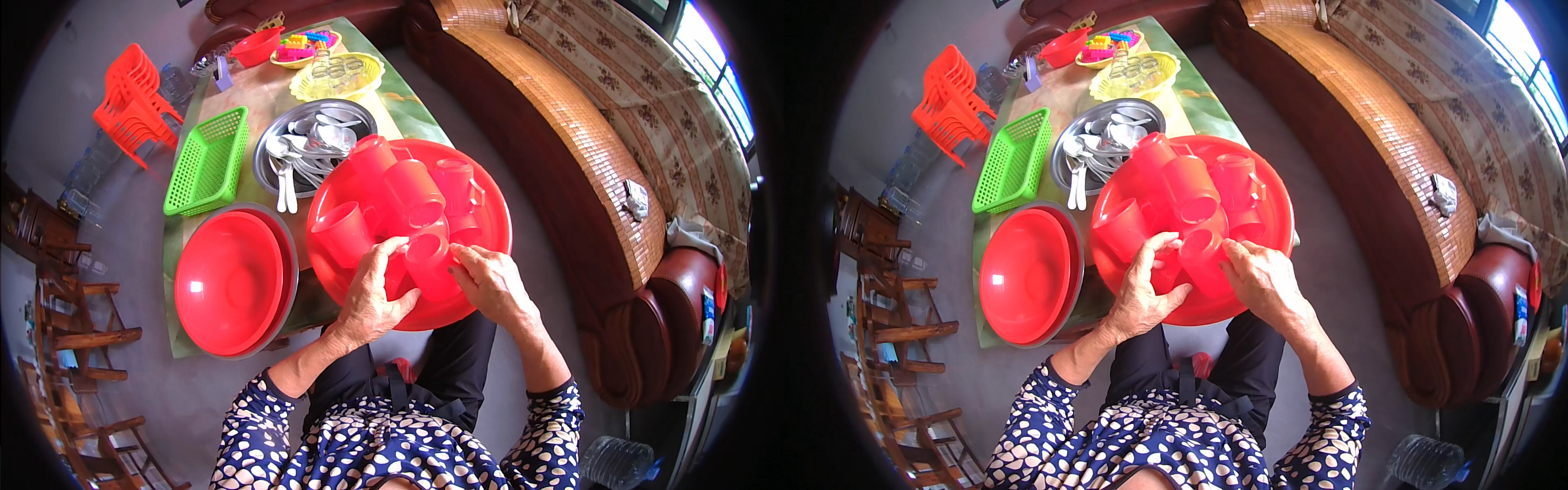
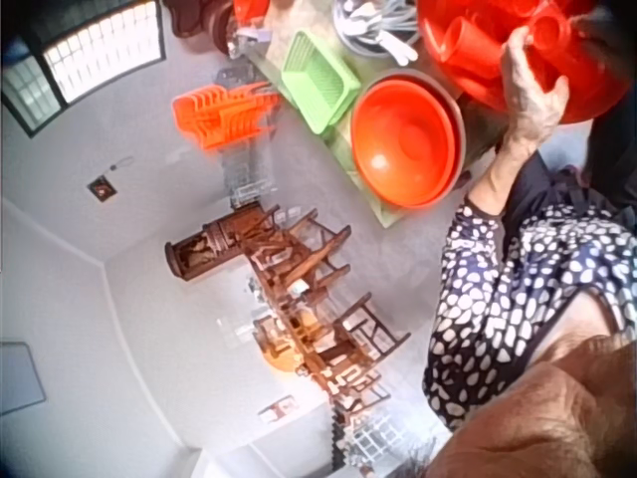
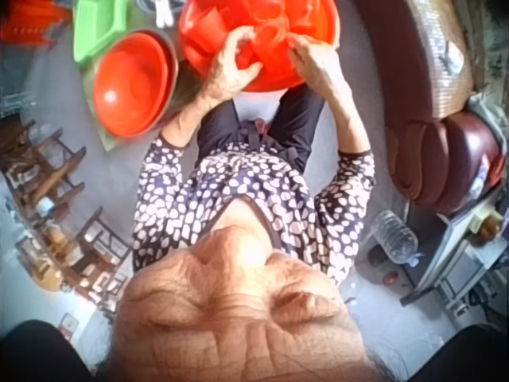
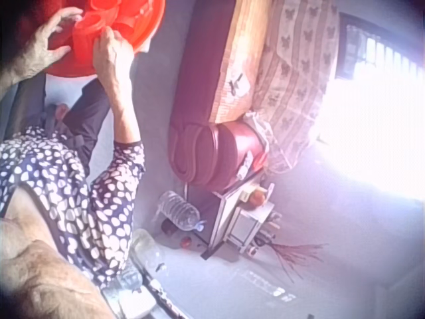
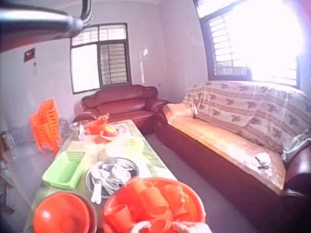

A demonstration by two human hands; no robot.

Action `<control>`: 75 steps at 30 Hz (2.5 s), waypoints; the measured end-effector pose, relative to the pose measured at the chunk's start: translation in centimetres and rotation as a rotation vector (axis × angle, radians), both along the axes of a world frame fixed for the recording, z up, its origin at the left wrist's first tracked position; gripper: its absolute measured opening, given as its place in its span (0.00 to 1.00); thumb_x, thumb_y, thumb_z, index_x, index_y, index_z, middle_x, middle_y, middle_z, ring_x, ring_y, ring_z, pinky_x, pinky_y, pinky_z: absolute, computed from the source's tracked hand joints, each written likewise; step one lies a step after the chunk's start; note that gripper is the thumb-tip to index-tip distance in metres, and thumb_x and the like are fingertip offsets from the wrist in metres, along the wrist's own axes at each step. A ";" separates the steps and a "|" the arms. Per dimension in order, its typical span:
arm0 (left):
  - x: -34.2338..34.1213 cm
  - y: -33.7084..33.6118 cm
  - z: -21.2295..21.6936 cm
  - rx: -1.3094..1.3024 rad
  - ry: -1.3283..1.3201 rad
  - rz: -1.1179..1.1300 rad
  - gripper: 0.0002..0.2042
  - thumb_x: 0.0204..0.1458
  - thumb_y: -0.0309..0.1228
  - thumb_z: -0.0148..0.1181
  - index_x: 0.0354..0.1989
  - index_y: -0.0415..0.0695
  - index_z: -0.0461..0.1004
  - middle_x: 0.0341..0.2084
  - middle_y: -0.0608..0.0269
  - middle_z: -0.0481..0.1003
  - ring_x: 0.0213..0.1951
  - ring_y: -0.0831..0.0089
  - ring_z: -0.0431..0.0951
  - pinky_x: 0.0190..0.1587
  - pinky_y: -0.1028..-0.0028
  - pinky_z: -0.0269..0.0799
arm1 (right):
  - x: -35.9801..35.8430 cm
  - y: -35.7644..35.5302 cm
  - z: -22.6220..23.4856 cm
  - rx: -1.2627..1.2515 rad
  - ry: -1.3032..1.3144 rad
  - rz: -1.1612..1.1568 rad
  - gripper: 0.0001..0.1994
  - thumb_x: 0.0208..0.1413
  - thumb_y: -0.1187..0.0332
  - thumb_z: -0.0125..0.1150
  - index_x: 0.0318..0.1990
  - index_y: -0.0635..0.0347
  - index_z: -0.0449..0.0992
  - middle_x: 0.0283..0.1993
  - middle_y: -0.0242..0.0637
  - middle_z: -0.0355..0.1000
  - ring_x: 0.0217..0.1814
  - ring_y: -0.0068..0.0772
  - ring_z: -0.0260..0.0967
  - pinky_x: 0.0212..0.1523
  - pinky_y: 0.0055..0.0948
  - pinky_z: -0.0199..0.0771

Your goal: The person dries red plastic cups and plates using a grey cloth. They wipe each item individually and place the dried cups into a red bowl and the plates into a metal bowl on the table.

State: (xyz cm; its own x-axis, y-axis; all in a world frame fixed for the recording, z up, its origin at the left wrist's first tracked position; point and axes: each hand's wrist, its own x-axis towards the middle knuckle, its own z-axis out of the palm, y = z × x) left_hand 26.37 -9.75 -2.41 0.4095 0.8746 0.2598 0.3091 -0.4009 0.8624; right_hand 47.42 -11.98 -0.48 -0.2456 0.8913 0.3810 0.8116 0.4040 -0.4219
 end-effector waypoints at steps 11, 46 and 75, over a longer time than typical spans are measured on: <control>-1.2 -0.4 0.0 0.270 0.039 0.136 0.28 0.40 0.22 0.67 0.53 0.39 0.64 0.50 0.49 0.66 0.53 0.54 0.67 0.56 0.63 0.65 | 1.0 0.0 3.6 -0.084 0.664 -0.189 0.10 0.55 0.77 0.59 0.45 0.69 0.74 0.26 0.38 0.74 0.26 0.19 0.72 0.28 0.20 0.71; -26.6 2.5 -3.8 -0.208 0.214 0.845 0.38 0.47 0.44 0.65 0.62 0.34 0.58 0.56 0.42 0.66 0.57 0.57 0.68 0.59 0.67 0.63 | -3.2 0.0 1.0 -0.297 0.709 -0.190 0.09 0.60 0.72 0.55 0.44 0.67 0.75 0.35 0.30 0.72 0.32 0.16 0.67 0.28 0.16 0.66; -4.8 5.8 2.8 0.371 0.548 0.287 0.36 0.32 0.40 0.75 0.51 0.41 0.64 0.44 0.52 0.69 0.50 0.52 0.66 0.54 0.58 0.63 | -2.0 2.7 -4.2 -0.338 -0.349 -0.063 0.08 0.52 0.62 0.56 0.35 0.54 0.77 0.39 0.48 0.73 0.42 0.49 0.72 0.39 0.42 0.74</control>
State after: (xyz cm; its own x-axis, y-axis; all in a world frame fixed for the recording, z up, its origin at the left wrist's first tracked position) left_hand 21.61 -3.93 0.44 0.3331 0.8612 0.3838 0.7955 -0.4752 0.3759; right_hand 45.46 -9.25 -4.70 -0.2484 0.9683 -0.0276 0.9465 0.2365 -0.2195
